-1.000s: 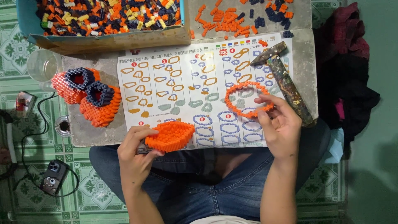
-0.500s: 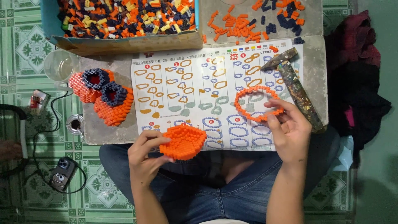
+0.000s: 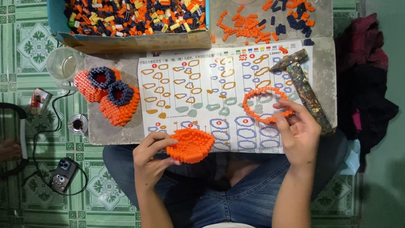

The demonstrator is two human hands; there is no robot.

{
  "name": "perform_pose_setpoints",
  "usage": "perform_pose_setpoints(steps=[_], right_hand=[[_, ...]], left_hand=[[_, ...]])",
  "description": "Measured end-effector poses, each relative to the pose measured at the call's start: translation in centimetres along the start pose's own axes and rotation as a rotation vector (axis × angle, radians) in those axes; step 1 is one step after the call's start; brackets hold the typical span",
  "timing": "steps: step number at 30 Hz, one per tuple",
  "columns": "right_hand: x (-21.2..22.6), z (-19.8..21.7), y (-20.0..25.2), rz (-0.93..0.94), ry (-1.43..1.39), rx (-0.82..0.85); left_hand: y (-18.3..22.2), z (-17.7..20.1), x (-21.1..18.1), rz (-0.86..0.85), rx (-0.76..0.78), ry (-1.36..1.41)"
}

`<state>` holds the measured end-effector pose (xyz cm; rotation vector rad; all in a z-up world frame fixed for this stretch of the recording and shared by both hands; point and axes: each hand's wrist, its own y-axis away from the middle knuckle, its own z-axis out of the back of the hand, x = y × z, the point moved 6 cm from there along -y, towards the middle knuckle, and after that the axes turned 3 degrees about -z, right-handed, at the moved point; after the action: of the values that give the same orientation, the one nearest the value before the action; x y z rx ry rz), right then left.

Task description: The person assembles a 3D model using small interlocking plastic blocks and a small hammer while following a printed instruction sheet.

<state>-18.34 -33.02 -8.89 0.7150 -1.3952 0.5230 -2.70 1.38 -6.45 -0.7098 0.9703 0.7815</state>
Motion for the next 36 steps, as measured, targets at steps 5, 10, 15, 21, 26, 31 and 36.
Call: perform_pose_setpoints(steps=[5,10,15,21,26,31,36], right_hand=[[0.1,0.0,0.1,0.014,0.01,0.013],[0.1,0.0,0.0,0.011,0.008,0.009],[0.2,0.0,0.0,0.014,0.023,0.005],[0.3,-0.1,0.0,0.039,0.035,0.008],[0.4,-0.1,0.0,0.032,0.033,0.006],[0.4,-0.2,0.0,0.045,-0.017,0.028],[0.3,-0.4,-0.2,0.051,-0.069,0.056]], left_hand=[[-0.1,-0.1,-0.2,0.012,0.006,-0.008],[-0.4,-0.2,-0.8,-0.003,-0.001,-0.046],[-0.5,-0.3,-0.8,-0.013,0.001,-0.069],[-0.5,-0.6,-0.6,0.003,0.008,-0.093],[-0.5,-1.1,-0.9,0.043,0.039,-0.081],[-0.5,-1.7,-1.3,-0.022,0.064,-0.255],[-0.5,-1.9,-1.6,-0.032,0.087,-0.281]])
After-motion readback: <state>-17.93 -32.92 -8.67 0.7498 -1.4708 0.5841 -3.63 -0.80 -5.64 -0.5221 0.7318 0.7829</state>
